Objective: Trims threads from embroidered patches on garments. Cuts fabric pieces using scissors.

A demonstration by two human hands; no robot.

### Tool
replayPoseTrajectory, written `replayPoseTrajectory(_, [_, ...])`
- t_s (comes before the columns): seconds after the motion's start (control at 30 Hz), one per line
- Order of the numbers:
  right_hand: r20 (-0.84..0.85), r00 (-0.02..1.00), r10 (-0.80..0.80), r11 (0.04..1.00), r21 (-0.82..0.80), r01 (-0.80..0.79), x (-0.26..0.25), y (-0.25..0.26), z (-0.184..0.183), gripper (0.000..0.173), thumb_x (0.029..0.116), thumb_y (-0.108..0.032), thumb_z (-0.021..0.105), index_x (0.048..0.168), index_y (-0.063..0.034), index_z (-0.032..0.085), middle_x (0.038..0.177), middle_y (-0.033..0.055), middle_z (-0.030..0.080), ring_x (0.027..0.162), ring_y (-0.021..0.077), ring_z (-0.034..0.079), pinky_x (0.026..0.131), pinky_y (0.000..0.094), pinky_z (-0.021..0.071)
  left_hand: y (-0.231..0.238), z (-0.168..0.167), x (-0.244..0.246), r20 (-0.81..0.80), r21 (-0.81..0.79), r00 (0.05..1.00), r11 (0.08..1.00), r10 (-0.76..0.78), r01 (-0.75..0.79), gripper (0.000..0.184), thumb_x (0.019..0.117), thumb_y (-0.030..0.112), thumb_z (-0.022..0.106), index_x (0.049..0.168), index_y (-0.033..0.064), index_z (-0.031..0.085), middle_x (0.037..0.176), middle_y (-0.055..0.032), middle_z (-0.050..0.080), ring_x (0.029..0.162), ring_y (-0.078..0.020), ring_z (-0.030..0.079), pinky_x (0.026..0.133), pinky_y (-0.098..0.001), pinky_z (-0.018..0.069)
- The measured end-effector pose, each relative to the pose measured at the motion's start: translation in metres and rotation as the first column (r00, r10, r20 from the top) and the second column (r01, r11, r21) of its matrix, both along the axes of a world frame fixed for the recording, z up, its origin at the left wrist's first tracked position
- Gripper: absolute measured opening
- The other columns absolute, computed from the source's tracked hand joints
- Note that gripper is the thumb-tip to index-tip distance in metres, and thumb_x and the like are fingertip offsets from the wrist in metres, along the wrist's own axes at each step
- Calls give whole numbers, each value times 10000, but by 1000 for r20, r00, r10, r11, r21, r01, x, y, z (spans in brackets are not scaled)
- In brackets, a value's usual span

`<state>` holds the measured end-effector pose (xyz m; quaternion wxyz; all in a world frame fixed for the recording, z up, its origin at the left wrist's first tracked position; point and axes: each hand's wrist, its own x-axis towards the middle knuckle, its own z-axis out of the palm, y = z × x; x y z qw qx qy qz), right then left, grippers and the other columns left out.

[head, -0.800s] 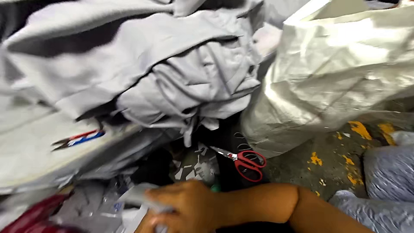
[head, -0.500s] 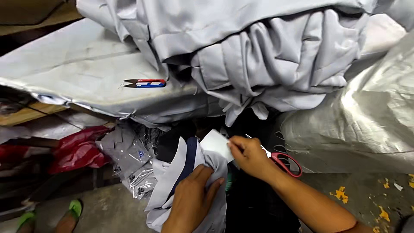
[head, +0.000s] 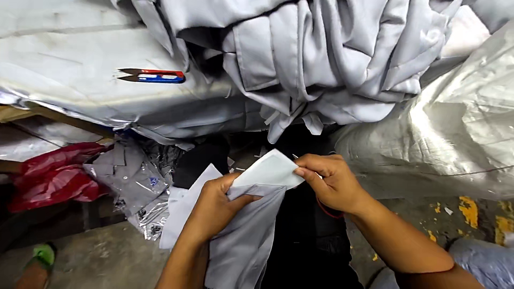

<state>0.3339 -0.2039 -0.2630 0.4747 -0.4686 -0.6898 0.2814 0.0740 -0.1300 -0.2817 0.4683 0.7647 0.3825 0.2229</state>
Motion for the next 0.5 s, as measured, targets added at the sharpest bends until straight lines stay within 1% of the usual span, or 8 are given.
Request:
replayPoseTrajectory(0.03, [74, 997, -38, 998, -56, 42, 8, -6, -3, 232, 1049, -124, 520, 1020, 9, 707, 859, 18, 710, 749, 11, 666, 687, 197, 585, -2, -4, -3, 33, -54, 999, 999, 1, 1, 218, 847, 235, 795, 1006, 100, 730, 881, 106, 731, 837, 78, 665, 814, -155, 561])
replayPoseTrajectory(0.1, [318, 927, -197, 962, -120, 245, 32, -23, -8, 284, 1061, -220, 492, 1059, -43, 714, 883, 24, 704, 736, 78, 667, 662, 293, 593, -7, -9, -12, 115, -124, 991, 991, 73, -58, 227, 865, 141, 760, 1070, 63, 700, 926, 85, 741, 869, 48, 684, 813, -167, 581])
replayPoseTrajectory(0.13, [442, 858, -262, 925, -137, 353, 44, -34, -13, 291, 1051, -255, 492, 1024, -51, 697, 847, 38, 674, 704, 127, 646, 631, 349, 568, -8, -10, -16, 148, -151, 981, 983, 123, -100, 241, 870, 111, 744, 1095, 52, 682, 939, 78, 742, 879, 27, 692, 818, -182, 589])
replayPoseTrajectory(0.2, [607, 754, -253, 847, -237, 475, 62, -58, -27, 347, 1021, -315, 549, 968, -1, 687, 830, 137, 669, 694, 278, 662, 620, 506, 551, -8, -11, -23, 186, -167, 963, 972, 198, -167, 249, 876, 89, 725, 1112, 49, 658, 947, 79, 738, 884, 10, 698, 818, -193, 595])
replayPoseTrajectory(0.27, [677, 714, -180, 793, -330, 512, 63, -80, -43, 413, 972, -357, 625, 1036, 43, 705, 940, 217, 693, 815, 378, 698, 713, 567, 570, -7, -12, -25, 199, -160, 954, 968, 223, -193, 244, 876, 86, 715, 1111, 59, 653, 935, 95, 734, 874, 18, 696, 808, -183, 592])
replayPoseTrajectory(0.37, [709, 685, -168, 753, -356, 553, 46, -96, -64, 466, 886, -302, 747, 1135, 85, 673, 1078, 278, 678, 997, 457, 677, 855, 592, 557, -2, -8, -20, 198, -166, 956, 968, 217, -185, 230, 892, 73, 680, 1120, 80, 649, 924, 114, 728, 858, 40, 686, 792, -166, 584])
replayPoseTrajectory(0.43, [717, 670, -192, 731, -351, 585, 40, -95, -70, 452, 876, -256, 762, 1149, 89, 657, 1053, 274, 690, 939, 449, 701, 812, 604, 567, 1, -6, -15, 190, -174, 957, 967, 220, -188, 212, 908, 66, 665, 1119, 84, 657, 917, 104, 724, 844, 44, 678, 776, -167, 579])
replayPoseTrajectory(0.5, [668, 715, -205, 677, -431, 597, 43, -89, -63, 427, 856, -230, 739, 1146, 73, 659, 986, 240, 713, 870, 414, 713, 763, 620, 558, 5, -5, -14, 189, -190, 960, 967, 207, -171, 215, 927, 70, 653, 1142, 86, 655, 932, 86, 721, 855, 31, 675, 789, -188, 580])
